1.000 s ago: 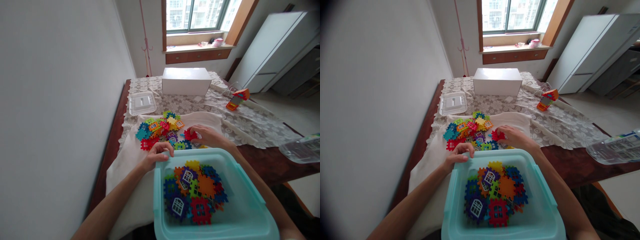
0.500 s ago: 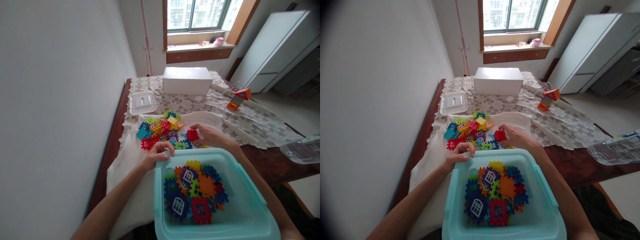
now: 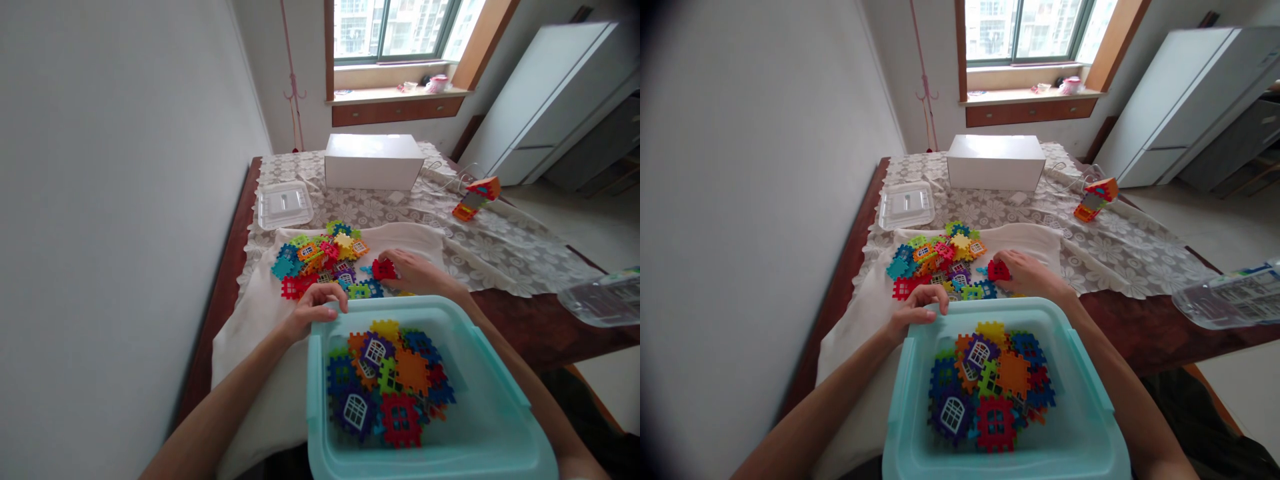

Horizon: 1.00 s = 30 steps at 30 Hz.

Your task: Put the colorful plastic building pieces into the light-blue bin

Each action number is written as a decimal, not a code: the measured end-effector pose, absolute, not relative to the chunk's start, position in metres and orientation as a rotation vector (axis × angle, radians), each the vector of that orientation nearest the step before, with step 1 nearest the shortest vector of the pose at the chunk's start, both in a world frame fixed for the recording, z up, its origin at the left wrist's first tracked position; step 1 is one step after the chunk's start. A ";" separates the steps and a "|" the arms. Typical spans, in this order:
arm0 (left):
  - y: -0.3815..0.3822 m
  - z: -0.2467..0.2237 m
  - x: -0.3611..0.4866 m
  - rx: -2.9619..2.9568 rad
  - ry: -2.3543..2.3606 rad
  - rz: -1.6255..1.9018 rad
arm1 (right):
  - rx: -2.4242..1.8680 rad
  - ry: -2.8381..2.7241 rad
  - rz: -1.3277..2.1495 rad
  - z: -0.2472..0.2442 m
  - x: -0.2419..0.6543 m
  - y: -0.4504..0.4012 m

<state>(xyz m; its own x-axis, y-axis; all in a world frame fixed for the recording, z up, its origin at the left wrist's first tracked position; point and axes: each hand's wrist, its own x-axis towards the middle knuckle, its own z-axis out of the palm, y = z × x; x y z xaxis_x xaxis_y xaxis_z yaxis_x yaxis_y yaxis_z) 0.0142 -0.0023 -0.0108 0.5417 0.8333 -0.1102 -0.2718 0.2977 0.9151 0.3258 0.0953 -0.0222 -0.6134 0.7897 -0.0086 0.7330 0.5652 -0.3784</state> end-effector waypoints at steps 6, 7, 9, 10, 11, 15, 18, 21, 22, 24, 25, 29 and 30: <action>-0.003 -0.011 0.015 1.000 0.676 0.818 | -1.262 -2.569 0.506 -0.020 0.323 0.097; -0.003 -0.011 0.015 0.998 0.675 0.818 | -1.246 -2.515 0.521 -0.020 0.325 0.099; -0.003 -0.010 0.015 0.998 0.671 0.820 | -1.179 -2.379 0.591 -0.019 0.328 0.101; -0.003 -0.009 0.015 0.998 0.669 0.822 | -1.120 -2.304 0.664 -0.016 0.330 0.101; -0.002 -0.009 0.016 0.998 0.669 0.824 | -1.043 -2.225 0.768 -0.013 0.331 0.099; -0.003 -0.007 0.016 0.993 0.679 0.839 | -0.623 -1.882 1.301 0.006 0.339 0.083; -0.004 -0.005 0.017 0.984 0.684 0.846 | -0.324 -1.883 1.474 0.019 0.342 0.073; -0.004 -0.003 0.018 0.992 0.686 0.847 | -0.062 -2.078 1.561 0.026 0.341 0.073; -0.004 -0.003 0.017 0.997 0.685 0.845 | -0.021 -2.068 1.577 0.027 0.341 0.075; -0.003 -0.003 0.017 1.012 0.679 0.844 | -0.106 -1.968 1.543 0.027 0.343 0.080; -0.003 -0.003 0.017 1.021 0.673 0.847 | -0.219 -1.935 1.487 0.026 0.345 0.083; -0.002 -0.007 0.015 1.042 0.663 0.843 | -0.787 -2.260 1.226 0.009 0.357 0.094; -0.002 -0.009 0.015 1.039 0.666 0.830 | -0.857 -2.394 1.208 0.002 0.358 0.096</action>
<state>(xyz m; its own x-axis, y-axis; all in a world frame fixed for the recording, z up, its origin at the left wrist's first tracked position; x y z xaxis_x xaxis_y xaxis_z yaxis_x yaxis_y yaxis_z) 0.0149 -0.0024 -0.0085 0.5307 0.8429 -0.0883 -0.2698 0.2668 0.9252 0.3583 0.0959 0.0022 -0.7665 0.6419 0.0183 0.3665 0.4607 -0.8083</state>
